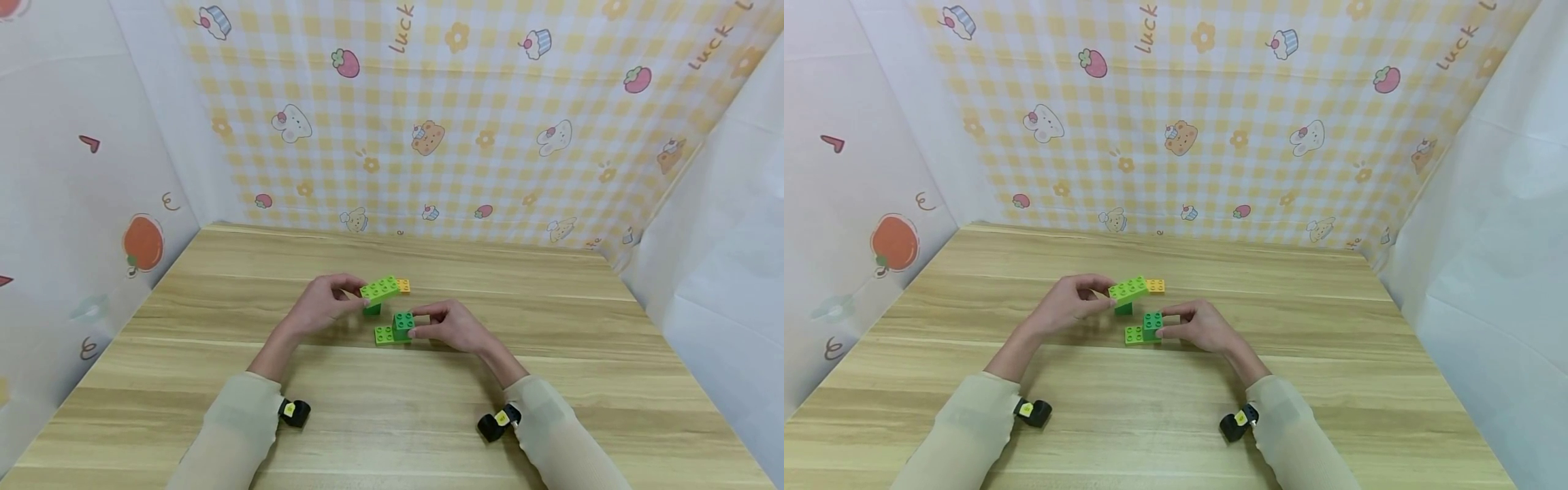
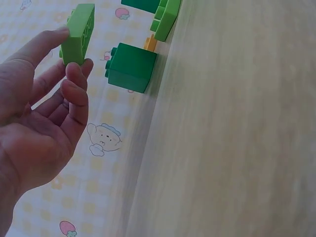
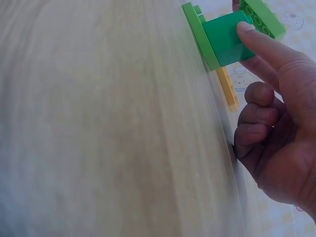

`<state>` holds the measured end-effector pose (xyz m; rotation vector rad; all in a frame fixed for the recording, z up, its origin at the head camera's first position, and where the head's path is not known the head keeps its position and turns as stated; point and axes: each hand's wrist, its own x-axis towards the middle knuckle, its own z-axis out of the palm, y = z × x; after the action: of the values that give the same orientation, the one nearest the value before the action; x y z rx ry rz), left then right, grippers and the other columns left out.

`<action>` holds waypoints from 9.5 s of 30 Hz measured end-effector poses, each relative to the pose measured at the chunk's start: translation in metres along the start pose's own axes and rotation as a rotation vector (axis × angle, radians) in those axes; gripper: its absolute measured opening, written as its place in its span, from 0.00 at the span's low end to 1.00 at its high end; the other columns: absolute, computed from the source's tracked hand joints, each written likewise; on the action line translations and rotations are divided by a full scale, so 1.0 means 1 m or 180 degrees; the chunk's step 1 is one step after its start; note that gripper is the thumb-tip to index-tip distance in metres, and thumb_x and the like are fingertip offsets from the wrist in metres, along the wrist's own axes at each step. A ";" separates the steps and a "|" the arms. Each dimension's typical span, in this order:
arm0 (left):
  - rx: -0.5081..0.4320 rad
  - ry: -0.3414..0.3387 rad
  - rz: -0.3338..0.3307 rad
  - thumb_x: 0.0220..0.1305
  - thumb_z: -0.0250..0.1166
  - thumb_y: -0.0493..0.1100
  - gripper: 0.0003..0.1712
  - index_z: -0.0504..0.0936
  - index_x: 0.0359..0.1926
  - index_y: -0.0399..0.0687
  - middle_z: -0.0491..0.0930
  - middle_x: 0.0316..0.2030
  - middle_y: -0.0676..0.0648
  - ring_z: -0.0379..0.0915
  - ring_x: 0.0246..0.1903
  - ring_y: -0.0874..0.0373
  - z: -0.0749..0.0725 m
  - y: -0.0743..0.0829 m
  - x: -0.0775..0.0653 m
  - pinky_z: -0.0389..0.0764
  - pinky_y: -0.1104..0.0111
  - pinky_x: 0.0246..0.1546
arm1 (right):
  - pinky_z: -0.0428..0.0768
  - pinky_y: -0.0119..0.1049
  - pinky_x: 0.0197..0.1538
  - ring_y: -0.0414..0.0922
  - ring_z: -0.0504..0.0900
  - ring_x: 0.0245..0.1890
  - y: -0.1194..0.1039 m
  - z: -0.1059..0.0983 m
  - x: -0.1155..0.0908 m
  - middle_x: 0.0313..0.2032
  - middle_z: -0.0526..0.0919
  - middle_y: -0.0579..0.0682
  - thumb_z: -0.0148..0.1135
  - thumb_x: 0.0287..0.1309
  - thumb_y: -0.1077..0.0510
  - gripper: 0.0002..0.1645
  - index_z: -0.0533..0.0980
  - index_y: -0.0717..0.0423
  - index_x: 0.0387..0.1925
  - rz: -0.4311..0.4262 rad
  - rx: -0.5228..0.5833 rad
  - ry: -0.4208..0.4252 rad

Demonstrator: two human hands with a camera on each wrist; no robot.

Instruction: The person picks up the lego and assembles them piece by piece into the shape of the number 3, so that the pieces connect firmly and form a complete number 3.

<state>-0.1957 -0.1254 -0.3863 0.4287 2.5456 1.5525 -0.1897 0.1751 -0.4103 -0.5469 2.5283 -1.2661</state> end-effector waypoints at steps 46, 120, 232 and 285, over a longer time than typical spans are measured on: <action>0.0017 -0.0697 0.0307 0.66 0.75 0.46 0.15 0.87 0.50 0.46 0.83 0.43 0.45 0.77 0.39 0.54 0.014 0.005 -0.003 0.78 0.61 0.44 | 0.62 0.28 0.26 0.40 0.66 0.23 0.002 0.001 0.000 0.22 0.72 0.43 0.79 0.59 0.50 0.29 0.84 0.51 0.62 -0.0090 0.0025 0.0000; 0.0116 -0.0564 0.0230 0.60 0.73 0.42 0.11 0.85 0.44 0.47 0.81 0.39 0.46 0.77 0.39 0.54 0.026 0.011 -0.005 0.78 0.63 0.41 | 0.63 0.29 0.26 0.40 0.66 0.22 0.001 0.000 -0.005 0.22 0.73 0.45 0.77 0.61 0.51 0.32 0.81 0.52 0.66 -0.0040 0.0339 0.0021; 0.0274 -0.0094 -0.0283 0.69 0.71 0.41 0.23 0.82 0.63 0.41 0.81 0.48 0.41 0.79 0.43 0.52 0.013 -0.013 0.016 0.78 0.66 0.34 | 0.60 0.29 0.26 0.41 0.62 0.22 -0.007 -0.002 -0.006 0.20 0.64 0.42 0.75 0.63 0.49 0.28 0.83 0.51 0.63 -0.0044 0.0115 0.0159; 0.0313 0.0030 -0.0214 0.72 0.70 0.44 0.19 0.84 0.60 0.45 0.85 0.52 0.40 0.82 0.48 0.48 0.017 -0.009 0.015 0.79 0.66 0.35 | 0.58 0.30 0.24 0.39 0.58 0.20 -0.006 0.000 -0.008 0.18 0.62 0.41 0.73 0.66 0.49 0.31 0.80 0.57 0.66 -0.0077 0.0133 0.0120</action>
<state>-0.2072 -0.1107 -0.4016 0.3435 2.6228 1.4146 -0.1818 0.1752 -0.4043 -0.5509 2.5267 -1.3470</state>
